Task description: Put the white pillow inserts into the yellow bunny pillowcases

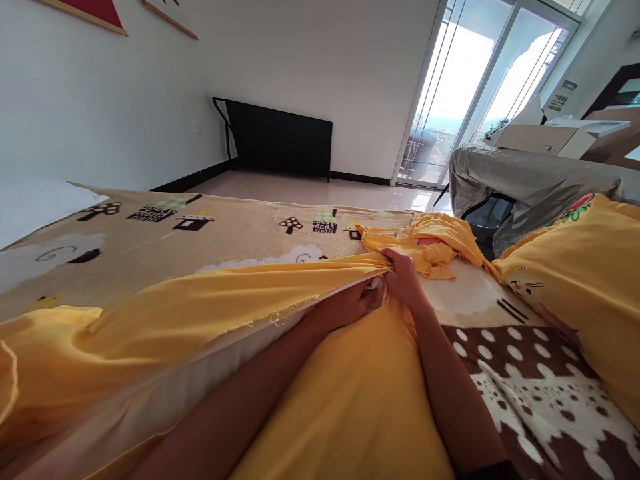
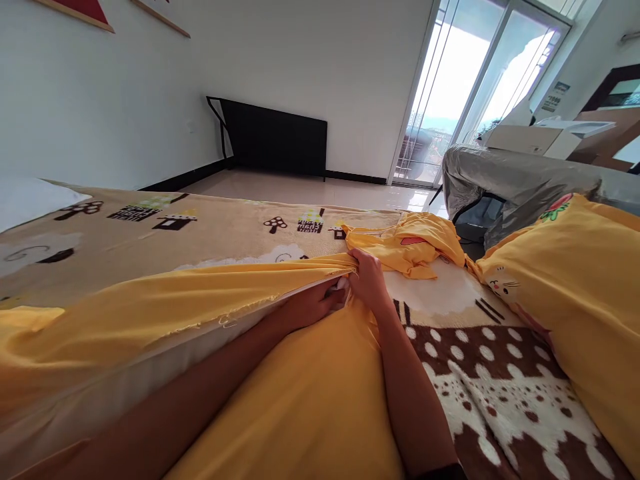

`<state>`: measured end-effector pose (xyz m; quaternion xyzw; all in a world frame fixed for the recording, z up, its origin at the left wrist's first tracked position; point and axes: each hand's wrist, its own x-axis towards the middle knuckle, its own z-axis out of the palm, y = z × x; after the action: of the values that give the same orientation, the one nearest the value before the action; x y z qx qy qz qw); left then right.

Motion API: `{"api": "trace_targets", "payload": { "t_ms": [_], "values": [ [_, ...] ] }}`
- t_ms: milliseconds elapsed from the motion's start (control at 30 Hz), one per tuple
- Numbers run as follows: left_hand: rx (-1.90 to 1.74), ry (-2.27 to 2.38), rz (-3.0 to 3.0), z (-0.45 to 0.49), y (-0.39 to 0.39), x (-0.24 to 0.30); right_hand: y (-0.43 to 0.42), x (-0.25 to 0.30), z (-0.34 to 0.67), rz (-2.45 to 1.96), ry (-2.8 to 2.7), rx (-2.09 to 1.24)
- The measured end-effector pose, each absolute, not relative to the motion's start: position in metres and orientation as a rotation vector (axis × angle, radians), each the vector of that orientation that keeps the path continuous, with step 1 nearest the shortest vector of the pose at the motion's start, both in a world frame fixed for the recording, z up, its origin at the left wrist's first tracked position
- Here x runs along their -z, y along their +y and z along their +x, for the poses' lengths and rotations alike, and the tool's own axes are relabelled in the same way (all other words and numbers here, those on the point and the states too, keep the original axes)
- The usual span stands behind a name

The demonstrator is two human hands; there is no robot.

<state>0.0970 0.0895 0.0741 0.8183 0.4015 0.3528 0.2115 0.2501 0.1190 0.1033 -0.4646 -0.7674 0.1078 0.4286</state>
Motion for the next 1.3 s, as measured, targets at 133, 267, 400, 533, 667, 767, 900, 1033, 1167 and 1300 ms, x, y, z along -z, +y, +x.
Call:
{"api": "trace_targets", "payload": {
  "t_ms": [133, 267, 400, 533, 667, 767, 900, 1033, 1167, 1300],
  "values": [
    [-1.088, 1.111, 2.302, 0.096, 0.085, -0.068, 0.118, -0.102, 0.25, -1.146, -1.926, -0.251],
    [-1.256, 1.124, 2.327, 0.095, 0.08, -0.063, 0.117, -0.105, 0.25, -1.111, -1.963, -0.297],
    [-1.332, 1.132, 2.367, 0.095, 0.079, -0.062, 0.114, -0.108, 0.248, -1.104, -1.955, -0.323],
    [-1.307, 1.135, 2.357, 0.095, 0.08, -0.064, 0.113, -0.11, 0.246, -1.117, -1.933, -0.385],
    [-1.257, 1.16, 2.349, 0.097, 0.083, -0.066, 0.11, -0.114, 0.245, -1.147, -1.929, -0.379],
    [-1.21, 1.164, 2.341, 0.098, 0.085, -0.066, 0.108, -0.117, 0.245, -1.151, -1.949, -0.374],
    [-1.202, 1.161, 2.327, 0.098, 0.086, -0.066, 0.107, -0.118, 0.245, -1.145, -1.972, -0.394],
    [-1.246, 1.186, 2.266, 0.098, 0.086, -0.064, 0.107, -0.118, 0.245, -1.146, -1.987, -0.38],
    [-1.286, 1.326, 2.071, 0.099, 0.087, -0.063, 0.108, -0.117, 0.245, -1.131, -1.998, -0.39],
    [-1.282, 1.398, 1.91, 0.1, 0.093, -0.068, 0.11, -0.116, 0.245, -1.105, -1.984, -0.435]
  ]
}}
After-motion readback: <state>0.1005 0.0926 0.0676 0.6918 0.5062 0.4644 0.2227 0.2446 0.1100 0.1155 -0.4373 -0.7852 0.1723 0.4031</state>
